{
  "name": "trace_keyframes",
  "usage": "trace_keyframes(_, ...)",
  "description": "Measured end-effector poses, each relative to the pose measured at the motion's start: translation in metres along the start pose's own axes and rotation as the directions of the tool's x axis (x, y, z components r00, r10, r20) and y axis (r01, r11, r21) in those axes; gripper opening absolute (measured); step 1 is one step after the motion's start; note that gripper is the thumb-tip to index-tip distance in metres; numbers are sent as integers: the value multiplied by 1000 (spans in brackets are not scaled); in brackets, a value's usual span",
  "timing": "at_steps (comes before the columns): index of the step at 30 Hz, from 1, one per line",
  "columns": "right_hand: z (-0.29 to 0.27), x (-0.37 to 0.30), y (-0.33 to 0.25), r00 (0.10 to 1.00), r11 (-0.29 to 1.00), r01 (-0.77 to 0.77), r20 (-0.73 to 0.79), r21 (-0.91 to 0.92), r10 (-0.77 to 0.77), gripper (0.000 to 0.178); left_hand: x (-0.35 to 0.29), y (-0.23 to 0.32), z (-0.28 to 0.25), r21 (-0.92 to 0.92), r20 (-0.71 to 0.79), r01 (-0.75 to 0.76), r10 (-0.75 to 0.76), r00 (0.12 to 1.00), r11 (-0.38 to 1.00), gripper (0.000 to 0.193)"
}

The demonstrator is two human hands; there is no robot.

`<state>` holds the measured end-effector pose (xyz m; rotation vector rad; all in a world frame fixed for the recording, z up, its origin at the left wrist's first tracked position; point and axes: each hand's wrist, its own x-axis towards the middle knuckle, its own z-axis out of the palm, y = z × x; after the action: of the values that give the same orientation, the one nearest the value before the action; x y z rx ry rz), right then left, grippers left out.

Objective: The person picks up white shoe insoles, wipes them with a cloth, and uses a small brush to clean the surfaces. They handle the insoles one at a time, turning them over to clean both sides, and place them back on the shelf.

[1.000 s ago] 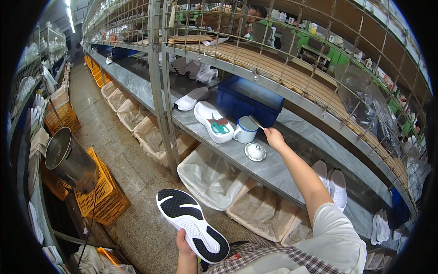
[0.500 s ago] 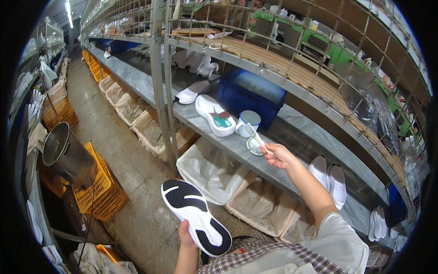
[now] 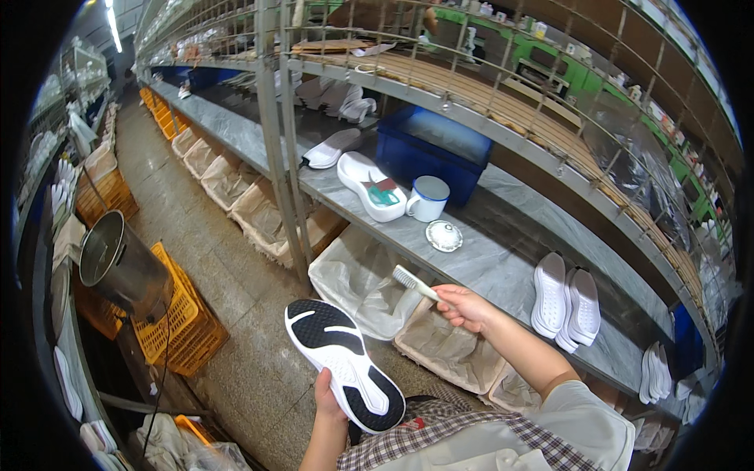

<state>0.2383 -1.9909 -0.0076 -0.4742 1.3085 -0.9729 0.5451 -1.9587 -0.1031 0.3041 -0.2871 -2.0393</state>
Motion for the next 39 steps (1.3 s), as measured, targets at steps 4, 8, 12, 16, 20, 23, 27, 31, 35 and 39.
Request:
trace_keyframes(4, 3, -1, 14, 999, 999, -17, 28, 47, 16, 25, -1, 0, 8, 12, 0, 0, 0, 1000, 1000, 72)
trace_keyframes(8, 7, -1, 23, 997, 993, -27, 77, 112, 18, 25, -3, -2, 13, 49, -10, -51, 51, 999, 997, 67)
trace_keyframes(12, 12, 2, 29, 997, 985, -15, 75, 172, 2, 21, 1, -3, 13, 123, 135, -49, 33, 990, 991, 68)
trace_keyframes(16, 14, 1, 35, 999, 963, -35, 9, 266, 34, 17, 4, -8, 16, 205, 0, -59, 60, 998, 977, 65)
trace_keyframes(20, 13, -10, 40, 999, 955, 0, 34, 298, -11, 19, 10, -9, 26, 193, 132, -50, 24, 991, 980, 62)
trace_keyframes(23, 9, -17, 44, 1000, 944, 2, 29, 330, -12, 22, 13, -18, 35, 198, -28, -64, 71, 997, 978, 67)
trace_keyframes(27, 4, -17, 48, 999, 939, 2, -46, 345, 15, 26, 14, -20, 40, 105, -119, -5, 17, 993, 994, 69)
trace_keyframes(31, 3, -18, 47, 999, 924, -38, 16, 381, 35, 25, 17, -11, 38, 124, 49, 21, -27, 998, 992, 74)
trace_keyframes(35, 3, -18, 40, 993, 931, -84, 104, 355, 50, 31, 16, -9, 35, 97, 55, 64, -69, 996, 993, 79)
trace_keyframes(39, 9, -16, 34, 994, 936, -90, 85, 340, 65, 32, 17, -4, 37, 68, 87, 45, -51, 995, 997, 72)
